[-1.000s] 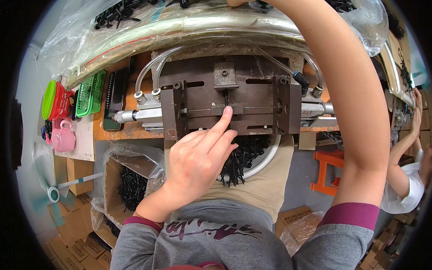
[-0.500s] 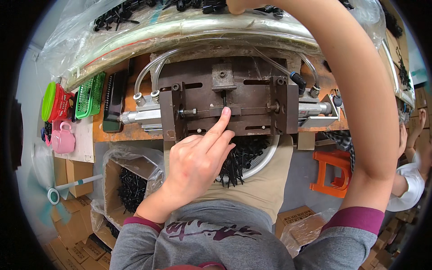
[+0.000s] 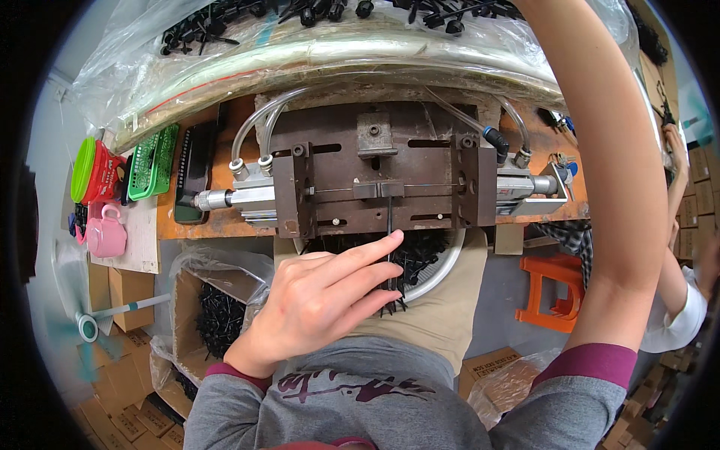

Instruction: Manually assemble small black plastic clips or electronic wire guides using a specialized pneumatic jig.

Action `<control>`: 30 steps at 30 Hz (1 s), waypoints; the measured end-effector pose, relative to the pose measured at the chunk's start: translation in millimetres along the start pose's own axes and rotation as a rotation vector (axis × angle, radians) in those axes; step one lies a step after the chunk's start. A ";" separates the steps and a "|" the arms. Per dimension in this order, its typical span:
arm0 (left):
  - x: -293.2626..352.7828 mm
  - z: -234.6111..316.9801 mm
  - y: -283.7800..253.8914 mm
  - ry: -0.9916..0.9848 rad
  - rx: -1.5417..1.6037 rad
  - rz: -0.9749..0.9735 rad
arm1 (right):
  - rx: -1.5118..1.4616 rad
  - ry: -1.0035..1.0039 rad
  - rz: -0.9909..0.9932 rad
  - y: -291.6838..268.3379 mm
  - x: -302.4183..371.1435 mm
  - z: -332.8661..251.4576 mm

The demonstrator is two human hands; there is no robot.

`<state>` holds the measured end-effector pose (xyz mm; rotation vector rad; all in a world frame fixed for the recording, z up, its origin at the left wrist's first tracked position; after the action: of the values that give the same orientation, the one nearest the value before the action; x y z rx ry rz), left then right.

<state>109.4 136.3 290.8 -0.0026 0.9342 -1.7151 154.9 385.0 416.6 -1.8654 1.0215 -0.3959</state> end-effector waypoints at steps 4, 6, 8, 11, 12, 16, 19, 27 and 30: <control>-4.5 2.7 -5.1 0.003 -0.017 0.015 | -0.152 0.029 0.021 3.2 -9.8 20.6; -5.7 2.4 -11.3 0.008 -0.035 0.045 | -0.166 0.074 0.166 -9.5 -8.8 27.2; -8.9 2.6 -19.7 0.020 -0.063 0.093 | -0.180 0.106 0.236 -14.3 -5.9 30.3; -19.5 2.7 -31.2 0.024 -0.064 0.148 | -0.162 0.052 0.187 -4.8 2.4 23.0; -23.0 4.9 -34.0 0.029 -0.053 0.173 | -0.181 -0.117 0.206 1.7 -7.6 20.0; -27.0 -4.8 -48.1 0.023 -0.010 0.314 | 0.146 -0.041 0.121 12.7 -0.5 4.8; -39.2 -1.3 -74.1 0.105 -0.206 0.472 | 0.333 -0.225 0.154 15.7 7.6 -15.2; -118.0 -44.4 -106.6 0.136 -0.496 0.525 | 0.517 -0.319 0.203 15.5 24.4 -17.8; -139.7 -68.6 -96.3 0.071 -0.459 0.435 | 0.213 -0.136 0.199 9.4 27.2 3.9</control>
<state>52.5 295.4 361.1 -0.0385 1.2618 -1.0845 169.2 363.9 402.7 -1.5631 1.0204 -0.2456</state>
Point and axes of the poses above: each hand's wrist, its own x-axis away from the middle knuckle, its own y-axis out of the palm, z = x × y, the point moved 10 cm from there along -x, towards the middle knuckle, and after that the axes turned 7 degrees about x, right-handed, at the moved point
